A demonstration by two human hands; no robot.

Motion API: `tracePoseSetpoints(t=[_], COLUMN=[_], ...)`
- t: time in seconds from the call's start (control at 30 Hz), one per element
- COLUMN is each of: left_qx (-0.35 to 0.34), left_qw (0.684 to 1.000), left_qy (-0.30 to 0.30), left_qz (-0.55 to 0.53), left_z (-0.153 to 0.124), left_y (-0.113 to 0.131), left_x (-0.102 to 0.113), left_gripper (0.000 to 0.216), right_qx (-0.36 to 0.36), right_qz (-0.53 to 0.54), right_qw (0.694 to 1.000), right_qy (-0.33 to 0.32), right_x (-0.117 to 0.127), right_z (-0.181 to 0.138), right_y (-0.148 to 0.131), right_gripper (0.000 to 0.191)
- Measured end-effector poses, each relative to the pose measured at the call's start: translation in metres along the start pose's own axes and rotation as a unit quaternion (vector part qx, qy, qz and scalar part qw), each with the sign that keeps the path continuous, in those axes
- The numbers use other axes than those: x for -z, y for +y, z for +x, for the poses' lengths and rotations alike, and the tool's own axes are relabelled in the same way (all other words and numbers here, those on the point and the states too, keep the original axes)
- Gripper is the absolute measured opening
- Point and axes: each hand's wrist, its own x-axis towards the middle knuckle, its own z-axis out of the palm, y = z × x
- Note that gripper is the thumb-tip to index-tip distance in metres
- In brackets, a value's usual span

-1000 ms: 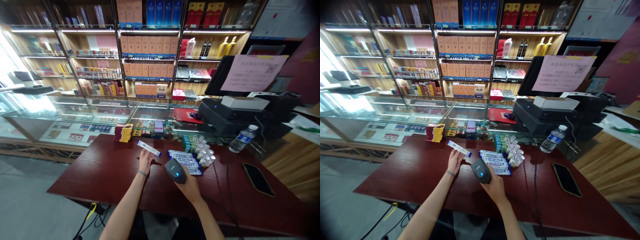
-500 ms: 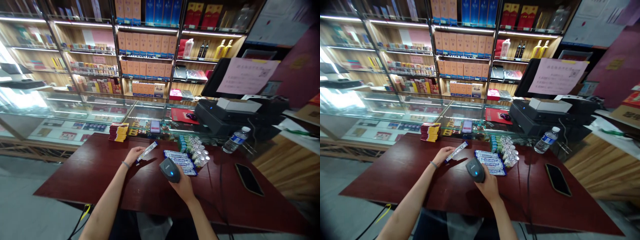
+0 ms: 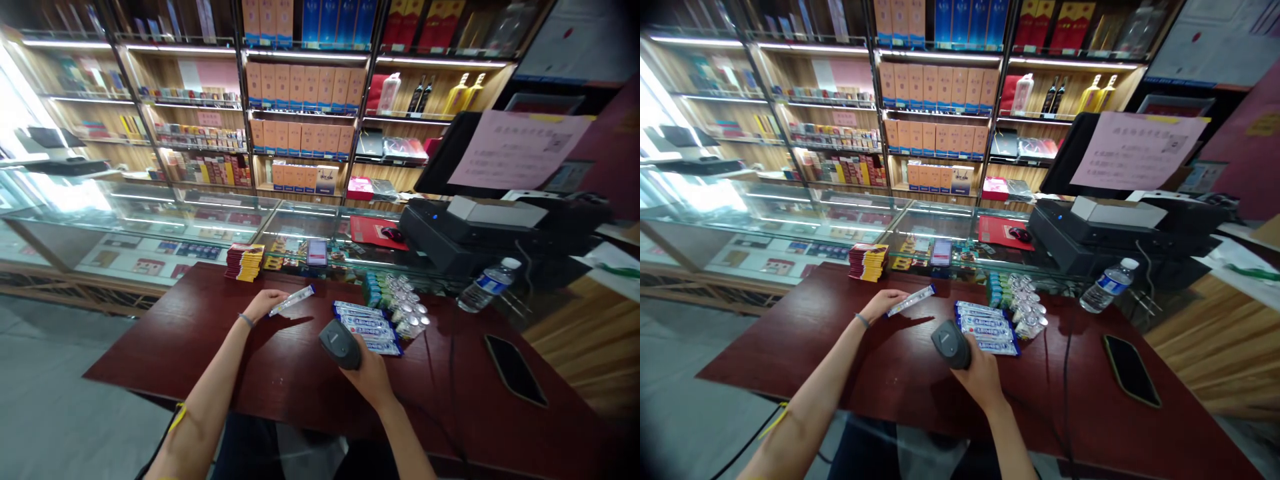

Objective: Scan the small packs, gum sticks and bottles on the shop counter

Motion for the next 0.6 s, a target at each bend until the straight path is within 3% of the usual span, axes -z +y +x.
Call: tracePoseSetpoints(t=[0.13, 0.23, 0.33, 0.43, 0.6], left_qx=[-0.016, -0.061, -0.102, -0.101, -0.121], left_qw=[1.000, 0.991, 0.957, 0.912, 0.877], left_qy=[0.019, 0.074, 0.148, 0.203, 0.179], left_qz=[0.010, 0.092, 0.230, 0.341, 0.429], left_z=[0.004, 0.000, -0.012, -0.026, -0.037], left_y=[-0.005, -0.006, -0.009, -0.018, -0.039], left_x=[0.009, 0.034, 0.070, 0.103, 0.126], left_gripper=[0.049, 0.041, 0.030, 0.030, 0.031], right_qx=[0.013, 0.001, -0.009, -0.015, -0.027], right_qz=[0.012, 0.032, 0.054, 0.064, 0.082], right_qw=[1.000, 0.999, 0.998, 0.997, 0.996], right_qy=[0.004, 0.025, 0.028, 0.035, 0.038], right_x=[0.002, 0.001, 0.000, 0.001, 0.001], right_z=[-0.001, -0.002, -0.004, -0.004, -0.004], right_y=[0.003, 0.006, 0.007, 0.005, 0.002], right_gripper=[0.053, 0.054, 0.052, 0.049, 0.046])
